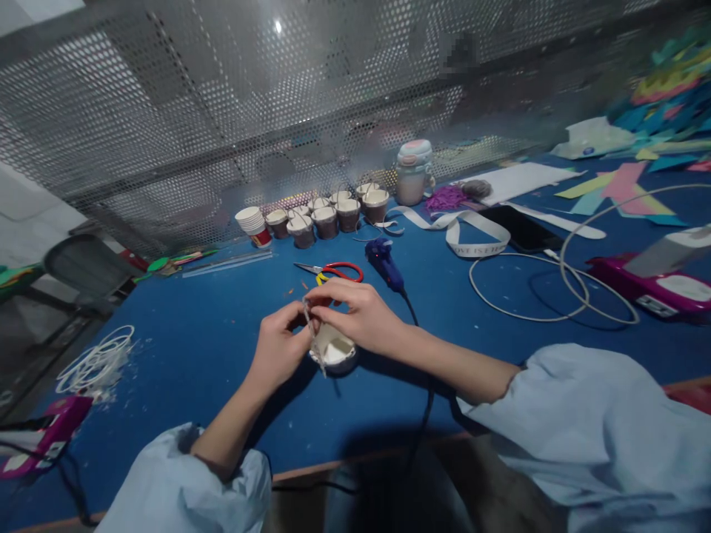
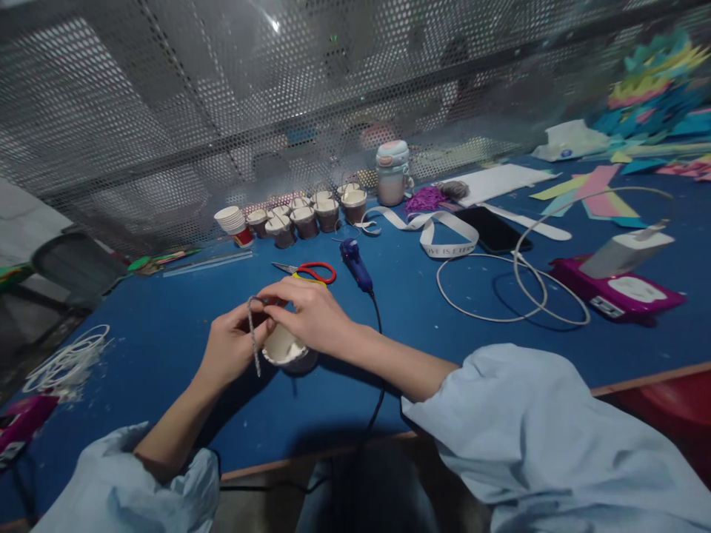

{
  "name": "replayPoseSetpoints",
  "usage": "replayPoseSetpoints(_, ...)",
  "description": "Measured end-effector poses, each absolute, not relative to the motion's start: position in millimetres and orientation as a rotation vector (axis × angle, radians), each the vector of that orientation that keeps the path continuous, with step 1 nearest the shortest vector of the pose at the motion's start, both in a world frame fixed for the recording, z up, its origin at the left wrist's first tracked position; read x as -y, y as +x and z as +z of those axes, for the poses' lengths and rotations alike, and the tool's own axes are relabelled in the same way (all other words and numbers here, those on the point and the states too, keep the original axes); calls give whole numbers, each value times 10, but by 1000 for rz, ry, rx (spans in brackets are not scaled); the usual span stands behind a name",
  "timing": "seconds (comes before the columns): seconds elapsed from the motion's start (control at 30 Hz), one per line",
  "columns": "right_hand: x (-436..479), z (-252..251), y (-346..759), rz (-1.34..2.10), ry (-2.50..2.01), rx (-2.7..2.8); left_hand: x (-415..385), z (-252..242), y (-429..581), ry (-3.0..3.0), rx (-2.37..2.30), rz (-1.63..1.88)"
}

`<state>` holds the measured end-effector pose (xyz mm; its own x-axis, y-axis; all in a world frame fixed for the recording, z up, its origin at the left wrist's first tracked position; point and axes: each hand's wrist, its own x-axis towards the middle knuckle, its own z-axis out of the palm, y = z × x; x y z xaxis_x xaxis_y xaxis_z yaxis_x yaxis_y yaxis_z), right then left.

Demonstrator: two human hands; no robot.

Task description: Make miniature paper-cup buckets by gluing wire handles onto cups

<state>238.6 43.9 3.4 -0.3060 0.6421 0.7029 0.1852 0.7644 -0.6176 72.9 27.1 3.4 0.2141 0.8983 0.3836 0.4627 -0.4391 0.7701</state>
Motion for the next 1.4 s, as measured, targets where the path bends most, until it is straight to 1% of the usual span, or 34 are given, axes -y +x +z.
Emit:
replayPoseSetpoints(0.2,-519,25,2339,562,-625,1866,-293,88,714,1909,-1267,1125)
replayPoseSetpoints(0.4,-533,5,2372,497,-565,1919,-308,132,687,1809,-1245,1120)
replayPoseSetpoints(0.57,-530,-17,2352,461,-569,1952,-315,114,679,1908,-1238,1134)
replayPoseSetpoints(0.7,-538,97,2497,392,-599,1956,-307,93,674,1965,-1246,1147)
replayPoseSetpoints(0.77,-564,208,2709,314,-741,1900,-302,89,665,1961,-1261,1145)
replayPoseSetpoints(0.87,-662,326,3134,176,-1266,1801,-302,91,644,1954,-1309,1138)
replayPoseSetpoints(0.93,-776,306,3374,189,-1655,1840,-303,96,631,1951,-1333,1133)
replayPoseSetpoints(1.0,-915,202,3500,276,-1872,1894,-301,102,626,1955,-1347,1127)
replayPoseSetpoints(1.1,-1115,-25,3463,425,-1904,1875,-291,110,634,1955,-1355,1129)
replayPoseSetpoints(1.2,-1260,-201,3316,490,-1907,1831,-284,111,646,1945,-1364,1129)
replayPoseSetpoints(1.4,-1346,-290,3208,548,-1887,1740,-291,105,636,1968,-1353,1118)
